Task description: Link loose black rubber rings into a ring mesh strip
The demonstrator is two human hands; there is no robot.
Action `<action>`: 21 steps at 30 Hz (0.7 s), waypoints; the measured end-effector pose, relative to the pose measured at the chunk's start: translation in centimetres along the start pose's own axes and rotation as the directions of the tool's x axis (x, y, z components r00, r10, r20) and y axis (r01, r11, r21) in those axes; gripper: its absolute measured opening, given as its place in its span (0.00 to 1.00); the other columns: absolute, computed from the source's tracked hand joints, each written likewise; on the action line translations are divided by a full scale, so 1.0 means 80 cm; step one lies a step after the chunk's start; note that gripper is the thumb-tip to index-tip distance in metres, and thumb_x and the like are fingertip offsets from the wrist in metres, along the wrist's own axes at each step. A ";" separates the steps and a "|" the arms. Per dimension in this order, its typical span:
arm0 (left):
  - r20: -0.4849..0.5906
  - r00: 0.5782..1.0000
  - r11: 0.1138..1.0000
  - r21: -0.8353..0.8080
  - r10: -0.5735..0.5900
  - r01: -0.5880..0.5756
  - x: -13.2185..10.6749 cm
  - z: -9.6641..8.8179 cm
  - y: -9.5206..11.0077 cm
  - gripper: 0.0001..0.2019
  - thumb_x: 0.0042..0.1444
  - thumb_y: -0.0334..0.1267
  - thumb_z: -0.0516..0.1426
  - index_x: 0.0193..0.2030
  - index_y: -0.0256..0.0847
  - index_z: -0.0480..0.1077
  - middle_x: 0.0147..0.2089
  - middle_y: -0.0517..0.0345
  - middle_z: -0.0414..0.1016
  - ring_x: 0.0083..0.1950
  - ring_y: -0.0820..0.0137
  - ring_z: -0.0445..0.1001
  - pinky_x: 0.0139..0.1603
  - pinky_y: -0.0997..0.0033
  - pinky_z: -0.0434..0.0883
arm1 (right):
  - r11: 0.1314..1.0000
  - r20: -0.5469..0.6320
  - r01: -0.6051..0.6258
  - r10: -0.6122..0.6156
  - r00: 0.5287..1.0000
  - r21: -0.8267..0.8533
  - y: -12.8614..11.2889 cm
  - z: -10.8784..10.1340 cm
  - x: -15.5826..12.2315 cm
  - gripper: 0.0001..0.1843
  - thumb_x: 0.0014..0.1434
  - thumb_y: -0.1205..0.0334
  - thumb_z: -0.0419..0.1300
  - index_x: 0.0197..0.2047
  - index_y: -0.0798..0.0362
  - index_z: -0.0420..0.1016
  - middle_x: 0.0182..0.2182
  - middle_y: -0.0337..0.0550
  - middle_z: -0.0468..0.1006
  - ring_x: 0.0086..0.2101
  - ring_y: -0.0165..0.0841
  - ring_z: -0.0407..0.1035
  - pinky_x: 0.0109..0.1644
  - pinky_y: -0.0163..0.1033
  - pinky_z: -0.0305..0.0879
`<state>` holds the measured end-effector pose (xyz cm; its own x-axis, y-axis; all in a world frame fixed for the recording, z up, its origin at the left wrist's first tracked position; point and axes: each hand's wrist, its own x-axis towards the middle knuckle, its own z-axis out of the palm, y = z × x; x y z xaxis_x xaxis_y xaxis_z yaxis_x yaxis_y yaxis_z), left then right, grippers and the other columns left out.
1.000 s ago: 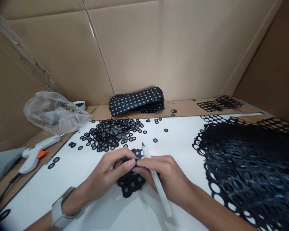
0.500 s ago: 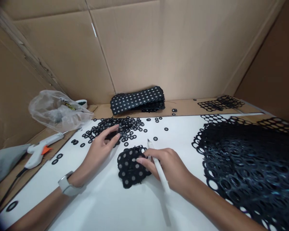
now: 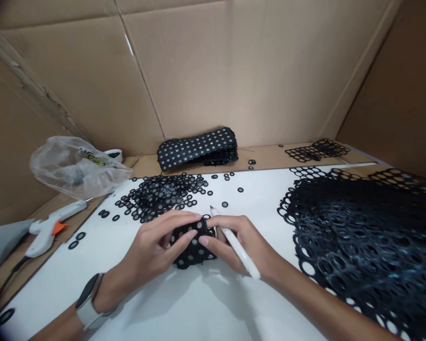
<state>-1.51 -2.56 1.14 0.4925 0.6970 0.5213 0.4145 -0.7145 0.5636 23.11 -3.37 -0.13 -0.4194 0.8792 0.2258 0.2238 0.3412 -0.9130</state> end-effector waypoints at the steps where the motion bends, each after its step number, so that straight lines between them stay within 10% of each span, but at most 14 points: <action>1: -0.008 1.000 1.000 0.006 -0.013 0.013 0.000 0.000 -0.001 0.15 0.72 0.35 0.62 0.64 0.47 0.79 0.61 0.50 0.83 0.46 0.67 0.83 0.50 0.66 0.81 | 1.000 -0.018 0.005 -0.006 1.000 -0.014 0.000 0.001 0.000 0.17 0.73 0.49 0.64 0.42 0.55 0.83 0.27 0.37 0.71 0.28 0.30 0.60 0.34 0.35 0.61; 10: -0.027 0.987 0.980 -0.125 -0.161 0.157 0.009 0.003 0.012 0.09 0.72 0.42 0.64 0.51 0.46 0.86 0.47 0.54 0.88 0.44 0.65 0.83 0.42 0.68 0.76 | 0.973 -0.157 0.194 -0.212 0.964 -0.125 0.000 0.017 -0.004 0.12 0.74 0.57 0.64 0.41 0.55 0.83 0.30 0.41 0.79 0.27 0.31 0.69 0.33 0.35 0.69; 15: 0.036 0.907 0.877 -0.241 -0.419 0.415 0.015 0.001 0.019 0.24 0.75 0.51 0.58 0.29 0.41 0.78 0.28 0.60 0.77 0.31 0.69 0.71 0.31 0.68 0.64 | 0.981 -0.085 0.192 -0.190 0.978 0.013 0.006 0.021 -0.009 0.13 0.76 0.58 0.61 0.43 0.54 0.84 0.25 0.39 0.76 0.27 0.34 0.72 0.43 0.41 0.78; 21: -0.207 0.832 0.850 -0.248 -0.515 0.465 0.021 -0.006 -0.021 0.19 0.74 0.52 0.58 0.41 0.42 0.84 0.45 0.54 0.88 0.50 0.59 0.83 0.53 0.64 0.76 | 0.983 -0.143 0.133 -0.151 0.978 -0.126 0.001 0.016 -0.004 0.12 0.74 0.56 0.63 0.41 0.54 0.82 0.29 0.40 0.79 0.28 0.30 0.70 0.35 0.35 0.70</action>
<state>-1.71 -0.14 1.38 0.0375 0.9605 0.2759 0.3914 -0.2682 0.8803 22.12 -4.04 -0.69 -0.3178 0.8562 0.4074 0.2747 0.4943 -0.8247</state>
